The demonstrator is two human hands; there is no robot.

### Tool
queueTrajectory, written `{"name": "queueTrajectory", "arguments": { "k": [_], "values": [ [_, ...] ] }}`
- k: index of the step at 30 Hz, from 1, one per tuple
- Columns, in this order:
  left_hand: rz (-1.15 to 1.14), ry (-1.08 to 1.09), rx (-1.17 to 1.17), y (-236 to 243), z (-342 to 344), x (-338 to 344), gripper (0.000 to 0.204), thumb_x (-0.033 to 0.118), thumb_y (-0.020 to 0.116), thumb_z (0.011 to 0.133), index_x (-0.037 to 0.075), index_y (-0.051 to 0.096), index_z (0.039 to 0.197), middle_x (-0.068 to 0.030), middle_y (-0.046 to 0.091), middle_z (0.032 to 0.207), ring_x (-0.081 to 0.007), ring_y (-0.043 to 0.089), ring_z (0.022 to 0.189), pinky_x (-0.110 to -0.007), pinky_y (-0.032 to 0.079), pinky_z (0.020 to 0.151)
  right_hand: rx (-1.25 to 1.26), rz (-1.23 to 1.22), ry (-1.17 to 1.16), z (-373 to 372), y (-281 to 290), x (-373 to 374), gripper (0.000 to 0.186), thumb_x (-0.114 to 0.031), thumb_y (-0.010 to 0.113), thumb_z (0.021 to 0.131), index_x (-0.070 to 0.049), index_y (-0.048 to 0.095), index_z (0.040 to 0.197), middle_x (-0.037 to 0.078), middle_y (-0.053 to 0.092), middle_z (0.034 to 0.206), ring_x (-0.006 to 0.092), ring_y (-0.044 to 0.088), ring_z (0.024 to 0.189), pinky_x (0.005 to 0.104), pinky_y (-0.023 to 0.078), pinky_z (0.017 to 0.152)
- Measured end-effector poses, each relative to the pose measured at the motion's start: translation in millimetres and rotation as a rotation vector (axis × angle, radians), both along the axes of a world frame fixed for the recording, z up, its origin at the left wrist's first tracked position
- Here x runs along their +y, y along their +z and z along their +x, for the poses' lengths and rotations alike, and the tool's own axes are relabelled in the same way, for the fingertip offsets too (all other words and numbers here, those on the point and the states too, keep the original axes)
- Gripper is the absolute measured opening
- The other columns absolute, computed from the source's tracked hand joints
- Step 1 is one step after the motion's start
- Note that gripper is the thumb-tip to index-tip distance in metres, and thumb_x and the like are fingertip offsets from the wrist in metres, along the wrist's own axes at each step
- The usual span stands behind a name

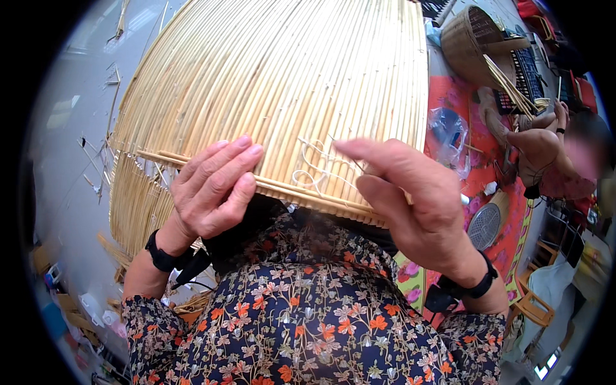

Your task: The person weaves a bamboo mat by hand, threading a thin bamboo strip through the existing structure. They use pliers to cut the strip and trim the edges of the mat. The person works on the mat while sitting on the floor, occasionally adjusting the mat's position.

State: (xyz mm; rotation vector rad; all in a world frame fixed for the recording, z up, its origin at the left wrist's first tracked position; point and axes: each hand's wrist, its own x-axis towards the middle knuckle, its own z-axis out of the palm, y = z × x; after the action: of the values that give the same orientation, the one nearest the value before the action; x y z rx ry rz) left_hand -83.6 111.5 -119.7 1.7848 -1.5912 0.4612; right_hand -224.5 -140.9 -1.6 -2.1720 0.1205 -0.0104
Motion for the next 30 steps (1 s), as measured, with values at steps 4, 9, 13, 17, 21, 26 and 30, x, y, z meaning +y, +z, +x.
{"name": "queueTrajectory", "arguments": {
  "k": [4, 9, 13, 17, 21, 26, 30],
  "values": [
    [-0.008, 0.011, -0.006, 8, 5, -4, 0.019, 0.002, 0.071, 0.091, 0.006, 0.059, 0.106, -0.0152, 0.074, 0.120, -0.0324, 0.073, 0.113, -0.044, 0.058, 0.099, 0.083, 0.291, -0.145, -5, 19, -7, 0.031, 0.008, 0.063, 0.095, 0.001, 0.069, 0.124, 0.003, 0.066, 0.085, 0.0057, 0.061, 0.071, 0.0221, 0.047, 0.062],
    [0.021, 0.015, -0.019, 16, 6, -6, 0.027, 0.009, 0.074, 0.091, 0.010, 0.067, 0.117, -0.0125, 0.073, 0.120, -0.0312, 0.072, 0.112, -0.042, 0.059, 0.097, 0.247, 0.272, -0.155, 6, 23, -14, 0.017, 0.002, 0.061, 0.099, 0.002, 0.069, 0.114, 0.002, 0.065, 0.080, 0.0052, 0.062, 0.070, 0.0215, 0.048, 0.060],
    [0.013, 0.037, -0.027, 14, 3, -3, 0.028, 0.012, 0.074, 0.091, 0.012, 0.070, 0.119, -0.0112, 0.073, 0.121, -0.0303, 0.072, 0.114, -0.042, 0.058, 0.098, 0.202, 0.610, -0.303, 15, 21, -32, 0.014, -0.011, 0.058, 0.105, 0.001, 0.065, 0.107, 0.002, 0.066, 0.078, 0.0077, 0.061, 0.058, 0.0210, 0.048, 0.053],
    [-0.010, 0.059, -0.052, 11, 1, -5, 0.025, 0.018, 0.079, 0.089, 0.016, 0.075, 0.113, -0.0086, 0.075, 0.116, -0.0264, 0.073, 0.110, -0.037, 0.057, 0.097, -0.085, 1.114, -0.517, 30, 10, -82, 0.023, -0.025, 0.061, 0.107, -0.003, 0.061, 0.106, -0.001, 0.059, 0.076, 0.0043, 0.047, 0.049, 0.0198, 0.040, 0.043],
    [0.027, 0.076, -0.017, 11, -4, 1, 0.026, 0.013, 0.074, 0.092, 0.015, 0.071, 0.118, -0.0105, 0.073, 0.123, -0.0296, 0.071, 0.116, -0.041, 0.057, 0.100, 0.086, 0.688, -0.148, 26, 22, -77, 0.017, -0.019, 0.064, 0.103, -0.003, 0.064, 0.099, -0.004, 0.055, 0.071, 0.0019, 0.047, 0.057, 0.0197, 0.035, 0.045],
    [0.023, 0.083, -0.029, 13, -4, -1, 0.024, 0.014, 0.075, 0.091, 0.016, 0.073, 0.115, -0.0101, 0.073, 0.123, -0.0291, 0.071, 0.116, -0.040, 0.057, 0.099, 0.195, 0.035, 0.269, 28, 27, -28, 0.003, 0.000, 0.073, 0.091, 0.001, 0.072, 0.093, 0.006, 0.071, 0.080, 0.0117, 0.068, 0.070, 0.0260, 0.052, 0.063],
    [0.028, 0.081, -0.018, 15, -3, 0, 0.023, 0.014, 0.076, 0.091, 0.016, 0.073, 0.113, -0.0099, 0.073, 0.123, -0.0292, 0.071, 0.116, -0.040, 0.057, 0.099, 0.240, 0.003, 0.366, 34, 24, -26, 0.010, -0.001, 0.073, 0.091, 0.002, 0.073, 0.101, 0.010, 0.075, 0.087, 0.0165, 0.072, 0.077, 0.0288, 0.055, 0.068]
  ]
}}
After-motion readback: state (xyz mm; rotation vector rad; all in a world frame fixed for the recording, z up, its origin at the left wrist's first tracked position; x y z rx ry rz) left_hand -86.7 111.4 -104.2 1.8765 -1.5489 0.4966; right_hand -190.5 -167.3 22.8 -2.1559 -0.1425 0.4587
